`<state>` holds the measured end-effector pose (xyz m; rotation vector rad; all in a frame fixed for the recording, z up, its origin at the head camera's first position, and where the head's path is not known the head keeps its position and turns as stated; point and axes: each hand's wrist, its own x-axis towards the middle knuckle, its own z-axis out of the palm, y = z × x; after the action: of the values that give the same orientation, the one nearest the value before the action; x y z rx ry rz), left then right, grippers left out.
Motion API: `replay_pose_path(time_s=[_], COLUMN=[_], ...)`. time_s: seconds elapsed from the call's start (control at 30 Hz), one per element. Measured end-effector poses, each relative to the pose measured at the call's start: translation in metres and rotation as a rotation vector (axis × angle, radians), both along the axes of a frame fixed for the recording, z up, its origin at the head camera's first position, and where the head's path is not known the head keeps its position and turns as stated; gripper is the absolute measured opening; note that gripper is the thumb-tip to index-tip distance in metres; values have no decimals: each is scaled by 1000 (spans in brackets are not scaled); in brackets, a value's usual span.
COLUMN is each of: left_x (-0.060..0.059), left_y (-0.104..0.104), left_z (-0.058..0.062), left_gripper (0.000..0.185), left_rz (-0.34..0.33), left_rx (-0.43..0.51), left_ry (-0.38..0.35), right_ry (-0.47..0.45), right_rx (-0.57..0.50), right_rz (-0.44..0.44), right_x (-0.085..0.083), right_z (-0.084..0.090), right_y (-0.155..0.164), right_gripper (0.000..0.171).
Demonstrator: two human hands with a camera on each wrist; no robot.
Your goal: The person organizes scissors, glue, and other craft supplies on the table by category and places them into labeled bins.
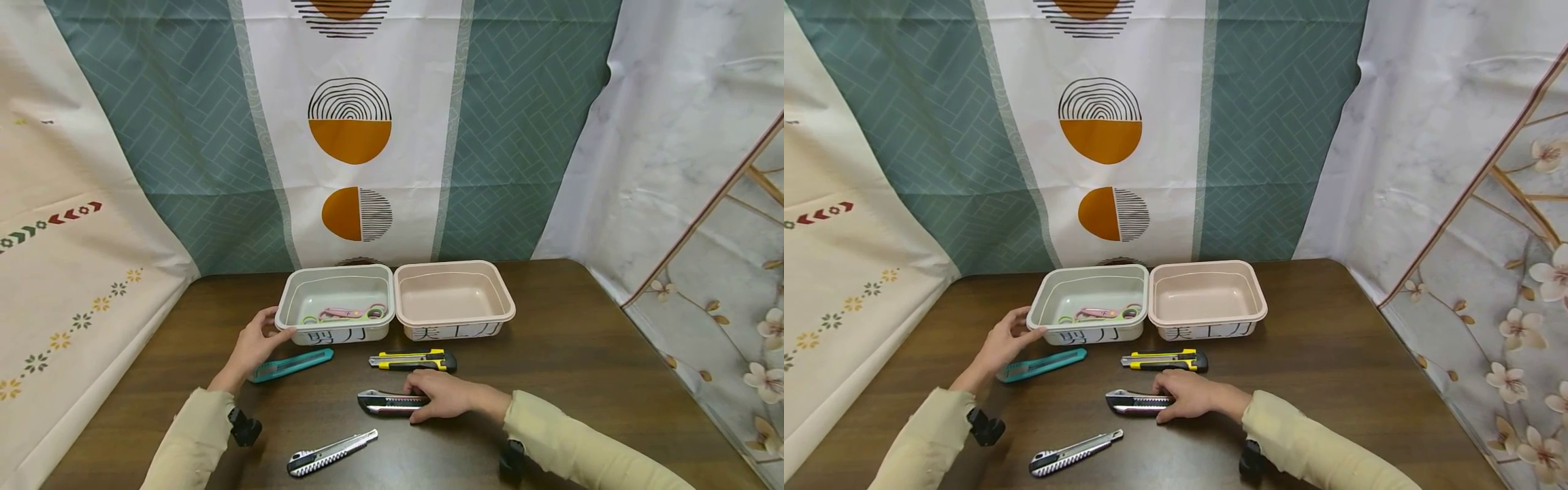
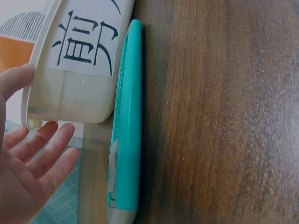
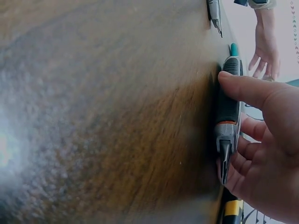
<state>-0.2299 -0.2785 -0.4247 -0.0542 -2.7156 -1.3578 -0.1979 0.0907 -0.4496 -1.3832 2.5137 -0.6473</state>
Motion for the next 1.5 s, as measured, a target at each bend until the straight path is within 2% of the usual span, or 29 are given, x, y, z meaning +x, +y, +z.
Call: replay_pose_path(time_s=[0.33, 0.53, 0.67, 0.77, 0.97, 1.5], left_x=[-3, -4, -3, -3, -3, -2], left_y=[0, 2, 2, 1, -2, 0], left_z=[0, 2, 2, 1, 0, -1], left_gripper=[67, 66, 66, 66, 66, 66], left_rz=[-2, -9, -12, -8, -8, -20], left_rx=[1, 2, 7, 4, -3, 6], left_ry=[8, 15, 18, 19, 16, 18], right_ry=[-55, -16, -14, -40, -55, 161], right_rx=[5, -31, 1, 53, 67, 81], right_rz=[13, 75, 45, -10, -25, 44], right_x=[-3, -4, 1, 5, 5, 3], right_z=[0, -2, 1, 8, 8, 11], right_y=[3, 7, 5, 0, -3, 0], right_gripper=[28, 28, 26, 26, 25, 23])
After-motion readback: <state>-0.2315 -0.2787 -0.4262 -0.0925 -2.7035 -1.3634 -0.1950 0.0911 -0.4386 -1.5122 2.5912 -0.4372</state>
